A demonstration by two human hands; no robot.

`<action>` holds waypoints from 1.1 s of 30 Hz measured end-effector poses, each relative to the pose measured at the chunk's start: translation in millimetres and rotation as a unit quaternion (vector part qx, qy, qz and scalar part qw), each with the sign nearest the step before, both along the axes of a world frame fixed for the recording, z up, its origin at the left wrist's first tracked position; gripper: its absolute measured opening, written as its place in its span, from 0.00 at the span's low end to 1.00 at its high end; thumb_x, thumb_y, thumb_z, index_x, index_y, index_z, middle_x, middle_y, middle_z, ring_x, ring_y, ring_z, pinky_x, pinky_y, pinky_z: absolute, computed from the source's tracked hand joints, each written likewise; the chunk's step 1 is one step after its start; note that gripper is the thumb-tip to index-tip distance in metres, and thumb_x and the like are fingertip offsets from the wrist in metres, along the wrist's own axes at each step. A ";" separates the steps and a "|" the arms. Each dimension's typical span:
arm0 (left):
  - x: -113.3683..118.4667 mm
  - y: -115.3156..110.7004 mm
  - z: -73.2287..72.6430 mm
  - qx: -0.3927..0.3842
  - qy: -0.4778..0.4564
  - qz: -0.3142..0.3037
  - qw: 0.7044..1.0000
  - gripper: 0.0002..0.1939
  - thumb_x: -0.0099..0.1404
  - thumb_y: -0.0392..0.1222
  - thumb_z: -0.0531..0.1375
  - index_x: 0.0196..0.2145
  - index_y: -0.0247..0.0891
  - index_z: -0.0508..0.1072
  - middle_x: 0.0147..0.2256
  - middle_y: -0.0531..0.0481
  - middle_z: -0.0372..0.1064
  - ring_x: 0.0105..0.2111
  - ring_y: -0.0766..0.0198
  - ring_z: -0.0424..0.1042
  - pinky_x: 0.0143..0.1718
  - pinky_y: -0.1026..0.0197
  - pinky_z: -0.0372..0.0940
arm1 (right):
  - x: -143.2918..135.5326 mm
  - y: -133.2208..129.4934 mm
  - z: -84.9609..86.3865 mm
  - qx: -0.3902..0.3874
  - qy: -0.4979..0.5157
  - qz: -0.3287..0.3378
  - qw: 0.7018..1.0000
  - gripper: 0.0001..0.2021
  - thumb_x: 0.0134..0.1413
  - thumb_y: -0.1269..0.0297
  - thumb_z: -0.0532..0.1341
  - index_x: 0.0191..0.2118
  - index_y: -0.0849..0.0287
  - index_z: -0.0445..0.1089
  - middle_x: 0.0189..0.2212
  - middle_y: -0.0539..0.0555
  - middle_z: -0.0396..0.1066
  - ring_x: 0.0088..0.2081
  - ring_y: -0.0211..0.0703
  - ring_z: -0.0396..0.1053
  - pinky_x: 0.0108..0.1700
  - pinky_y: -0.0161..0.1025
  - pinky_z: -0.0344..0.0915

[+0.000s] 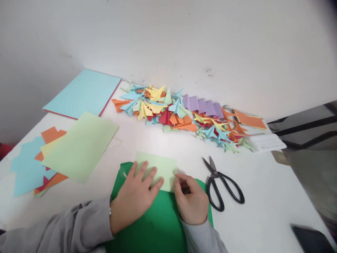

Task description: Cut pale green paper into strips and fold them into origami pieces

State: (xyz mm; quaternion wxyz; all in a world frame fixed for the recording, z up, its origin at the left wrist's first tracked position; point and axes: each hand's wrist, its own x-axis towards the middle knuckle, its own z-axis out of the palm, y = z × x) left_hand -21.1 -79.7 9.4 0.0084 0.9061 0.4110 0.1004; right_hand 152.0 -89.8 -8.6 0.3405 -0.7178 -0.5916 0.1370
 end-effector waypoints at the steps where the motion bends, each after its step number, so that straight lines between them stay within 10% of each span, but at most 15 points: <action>1: 0.1 -0.6 -0.8 0.003 -0.001 0.001 1.000 0.15 0.63 0.38 0.52 0.48 0.43 0.65 0.51 0.45 0.62 0.53 0.46 0.56 0.48 0.38 0.52 | -0.2 0.2 0.6 0.001 0.000 0.004 1.000 0.10 0.48 0.62 0.55 0.31 0.60 0.70 0.20 0.51 0.68 0.19 0.37 0.63 0.24 0.35 0.64; 33: 0.3 -2.9 0.0 -0.009 0.030 0.001 1.000 0.17 0.64 0.40 0.50 0.50 0.41 0.63 0.53 0.45 0.60 0.55 0.44 0.53 0.50 0.36 0.51 | -0.5 1.5 0.0 0.032 -0.033 0.023 0.999 0.11 0.50 0.60 0.56 0.29 0.62 0.70 0.19 0.50 0.67 0.19 0.35 0.63 0.24 0.33 0.62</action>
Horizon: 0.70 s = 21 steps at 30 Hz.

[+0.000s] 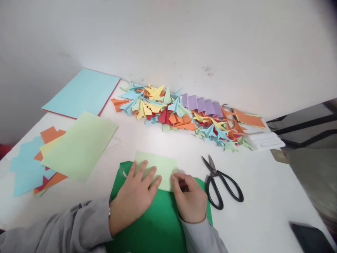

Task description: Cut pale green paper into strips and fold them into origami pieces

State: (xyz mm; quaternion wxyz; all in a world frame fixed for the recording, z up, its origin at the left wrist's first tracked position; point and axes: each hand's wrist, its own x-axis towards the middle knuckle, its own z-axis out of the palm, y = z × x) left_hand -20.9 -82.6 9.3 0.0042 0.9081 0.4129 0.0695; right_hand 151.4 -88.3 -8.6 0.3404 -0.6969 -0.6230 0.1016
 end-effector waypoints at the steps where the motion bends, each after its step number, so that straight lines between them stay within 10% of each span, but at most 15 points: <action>1: -0.1 0.1 -0.3 0.000 0.000 0.000 1.000 0.17 0.64 0.39 0.50 0.50 0.41 0.63 0.53 0.45 0.60 0.55 0.44 0.53 0.50 0.36 0.51 | 0.3 -0.1 -0.6 0.001 -0.001 0.000 1.000 0.11 0.50 0.60 0.56 0.31 0.62 0.70 0.20 0.51 0.67 0.19 0.35 0.63 0.24 0.34 0.63; 21: -0.2 2.2 -1.3 -0.002 -0.007 -0.003 1.000 0.16 0.63 0.38 0.51 0.49 0.42 0.64 0.52 0.45 0.61 0.55 0.47 0.53 0.51 0.39 0.51 | -3.5 0.3 2.3 0.014 -0.034 0.018 0.999 0.12 0.52 0.62 0.54 0.33 0.64 0.71 0.19 0.51 0.66 0.20 0.35 0.62 0.24 0.33 0.63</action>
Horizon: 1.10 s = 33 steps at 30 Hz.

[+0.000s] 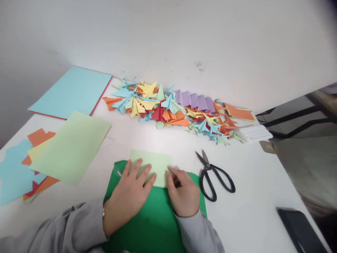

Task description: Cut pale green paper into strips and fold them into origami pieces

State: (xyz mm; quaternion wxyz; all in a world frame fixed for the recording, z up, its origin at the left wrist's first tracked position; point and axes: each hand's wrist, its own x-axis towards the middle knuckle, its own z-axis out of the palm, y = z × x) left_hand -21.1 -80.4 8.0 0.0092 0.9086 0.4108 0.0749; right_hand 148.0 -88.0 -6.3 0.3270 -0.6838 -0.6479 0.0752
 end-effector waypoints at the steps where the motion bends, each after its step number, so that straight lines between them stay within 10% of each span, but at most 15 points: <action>1: -0.1 0.1 0.3 -0.001 -0.001 0.001 1.000 0.16 0.63 0.38 0.51 0.49 0.42 0.64 0.52 0.45 0.61 0.55 0.46 0.53 0.51 0.39 0.51 | -0.1 0.0 0.5 -0.001 0.002 0.000 1.000 0.11 0.52 0.63 0.54 0.33 0.63 0.71 0.19 0.51 0.66 0.20 0.35 0.62 0.24 0.33 0.63; 33: 2.3 1.0 -2.6 0.008 -0.030 0.012 0.999 0.14 0.63 0.41 0.51 0.47 0.42 0.67 0.50 0.46 0.63 0.53 0.46 0.56 0.49 0.38 0.53 | 0.6 -0.3 1.1 -0.002 -0.009 -0.016 1.000 0.12 0.53 0.61 0.54 0.31 0.61 0.72 0.23 0.53 0.71 0.22 0.36 0.66 0.26 0.33 0.63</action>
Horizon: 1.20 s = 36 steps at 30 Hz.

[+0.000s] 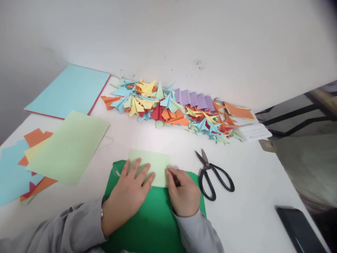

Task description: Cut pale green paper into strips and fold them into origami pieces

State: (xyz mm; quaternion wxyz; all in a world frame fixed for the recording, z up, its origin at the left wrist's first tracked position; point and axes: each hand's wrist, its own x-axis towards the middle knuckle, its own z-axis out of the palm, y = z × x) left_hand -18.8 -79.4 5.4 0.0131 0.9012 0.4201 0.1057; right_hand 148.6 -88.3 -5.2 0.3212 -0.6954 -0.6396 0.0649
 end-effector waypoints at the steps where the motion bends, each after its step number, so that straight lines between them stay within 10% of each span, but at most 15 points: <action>1: 0.1 0.0 -0.1 0.001 -0.001 0.001 1.000 0.14 0.63 0.41 0.51 0.47 0.42 0.67 0.50 0.46 0.63 0.53 0.46 0.56 0.49 0.38 0.53 | 0.0 0.0 0.0 0.000 -0.004 -0.003 1.000 0.12 0.53 0.61 0.54 0.31 0.61 0.72 0.23 0.53 0.71 0.22 0.36 0.65 0.26 0.33 0.62; 36: 0.5 0.1 2.5 -0.004 0.001 0.000 1.000 0.14 0.64 0.41 0.51 0.47 0.41 0.66 0.51 0.46 0.63 0.54 0.46 0.56 0.49 0.39 0.53 | 0.6 1.2 -1.3 0.017 -0.013 0.018 1.000 0.11 0.53 0.63 0.55 0.29 0.62 0.72 0.22 0.53 0.70 0.22 0.37 0.66 0.26 0.33 0.63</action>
